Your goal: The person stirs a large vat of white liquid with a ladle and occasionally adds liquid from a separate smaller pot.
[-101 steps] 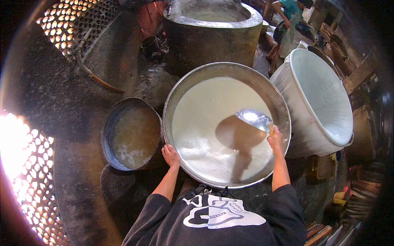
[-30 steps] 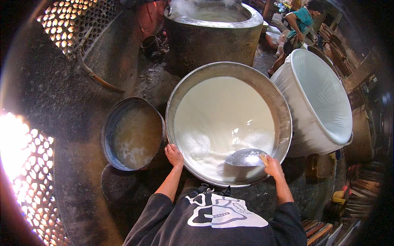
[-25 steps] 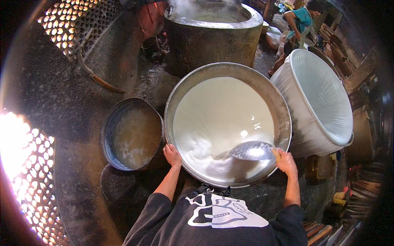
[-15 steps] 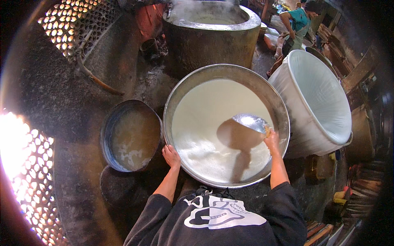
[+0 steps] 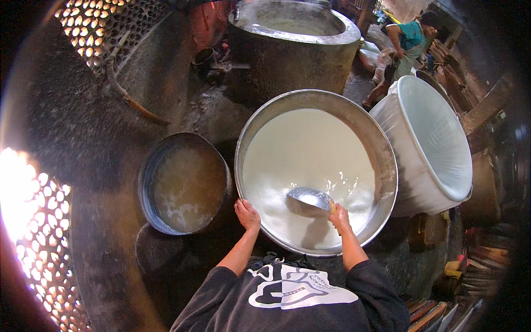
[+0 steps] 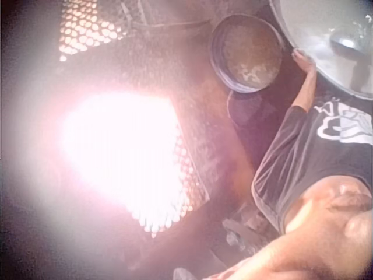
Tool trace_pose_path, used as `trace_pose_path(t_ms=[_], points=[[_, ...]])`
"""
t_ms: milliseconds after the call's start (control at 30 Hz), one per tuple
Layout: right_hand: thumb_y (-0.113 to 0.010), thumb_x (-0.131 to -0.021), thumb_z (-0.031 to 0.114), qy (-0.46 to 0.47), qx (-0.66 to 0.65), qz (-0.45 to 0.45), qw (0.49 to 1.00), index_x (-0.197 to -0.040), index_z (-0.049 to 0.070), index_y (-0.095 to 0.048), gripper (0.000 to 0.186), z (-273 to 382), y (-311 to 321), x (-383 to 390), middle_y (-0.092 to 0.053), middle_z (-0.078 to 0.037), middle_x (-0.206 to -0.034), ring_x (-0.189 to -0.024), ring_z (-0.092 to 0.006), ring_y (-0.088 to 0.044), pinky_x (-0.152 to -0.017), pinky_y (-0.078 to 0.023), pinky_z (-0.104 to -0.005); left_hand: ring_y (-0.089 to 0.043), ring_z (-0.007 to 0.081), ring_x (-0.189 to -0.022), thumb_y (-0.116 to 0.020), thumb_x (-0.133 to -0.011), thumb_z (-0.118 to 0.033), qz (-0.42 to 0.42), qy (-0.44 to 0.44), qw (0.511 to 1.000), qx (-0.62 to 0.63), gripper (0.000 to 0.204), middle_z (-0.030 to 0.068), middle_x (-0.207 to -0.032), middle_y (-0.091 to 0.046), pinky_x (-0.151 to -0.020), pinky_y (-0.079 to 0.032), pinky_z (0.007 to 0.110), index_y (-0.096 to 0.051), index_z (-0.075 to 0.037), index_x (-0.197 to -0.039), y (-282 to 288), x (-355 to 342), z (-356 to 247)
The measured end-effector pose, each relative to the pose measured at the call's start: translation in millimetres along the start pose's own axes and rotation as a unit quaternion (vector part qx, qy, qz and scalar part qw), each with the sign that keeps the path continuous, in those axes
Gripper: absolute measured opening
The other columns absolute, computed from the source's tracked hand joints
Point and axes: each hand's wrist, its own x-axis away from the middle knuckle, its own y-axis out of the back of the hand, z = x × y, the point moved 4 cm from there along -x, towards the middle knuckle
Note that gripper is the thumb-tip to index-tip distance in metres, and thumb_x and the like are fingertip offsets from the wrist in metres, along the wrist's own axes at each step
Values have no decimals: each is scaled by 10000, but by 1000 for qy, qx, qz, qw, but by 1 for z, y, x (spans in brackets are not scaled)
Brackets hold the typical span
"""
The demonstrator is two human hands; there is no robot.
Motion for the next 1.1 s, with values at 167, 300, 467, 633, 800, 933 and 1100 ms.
trace_pose_path(t_ms=[167,300,467,633,800,933,1100], points=[[-631,-661,47,-7,21,20,1000,-969,8,-534,325,31,-22,40,-623,-168,-652,-478,-257,-612,-439,-518,-373,-465,415,-1092,-396,-956,-257,-4,-11,1000,26,406,268,-1145,-510,-952,-356,472,-469,66,-1190,-6,-1,-2],[-642,-654,59,-11,27,38,999,-966,13,-539,332,77,-10,88,-634,-184,-700,-511,-267,-623,-466,-519,-386,-460,409,-1114,-399,-955,-248,-13,-10,999,44,400,264,-1183,-506,-965,-348,471,-467,58,-1204,-6,3,-2],[-655,-638,53,65,22,6,998,-1088,15,-558,462,112,34,137,-625,-157,-708,-538,-237,-618,-481,-500,-379,-448,392,-1152,-396,-960,-262,30,16,997,69,416,255,-1218,-500,-1001,-336,455,-482,45,-1226,-5,3,2],[-678,-639,-11,6,-187,73,980,-1271,34,-490,661,149,80,158,-566,-51,-691,-494,-133,-535,-425,-449,-288,-470,350,-1160,-416,-950,-273,36,10,989,143,418,222,-1232,-513,-1026,-336,406,-518,22,-1228,24,-5,20],[-752,-695,32,69,-517,176,835,-1235,67,-486,603,245,60,126,-560,-25,-717,-517,-87,-523,-402,-419,-235,-511,317,-1117,-460,-907,-210,56,60,989,123,358,191,-1162,-569,-995,-365,375,-564,15,-1165,76,-26,94],[-761,-738,160,137,-503,308,796,-850,4,-573,269,358,-6,95,-562,-55,-668,-577,-146,-568,-518,-466,-292,-572,189,-974,-506,-893,-169,41,190,962,194,303,87,-1061,-621,-853,-443,323,-582,-19,-1145,134,-24,140],[-753,-760,163,189,-278,191,922,-812,-16,-548,277,410,-121,97,-551,-55,-586,-463,-144,-538,-430,-444,-279,-587,140,-905,-533,-900,-245,-12,274,916,292,281,42,-1057,-631,-700,-444,286,-596,-90,-1125,199,-12,146]])
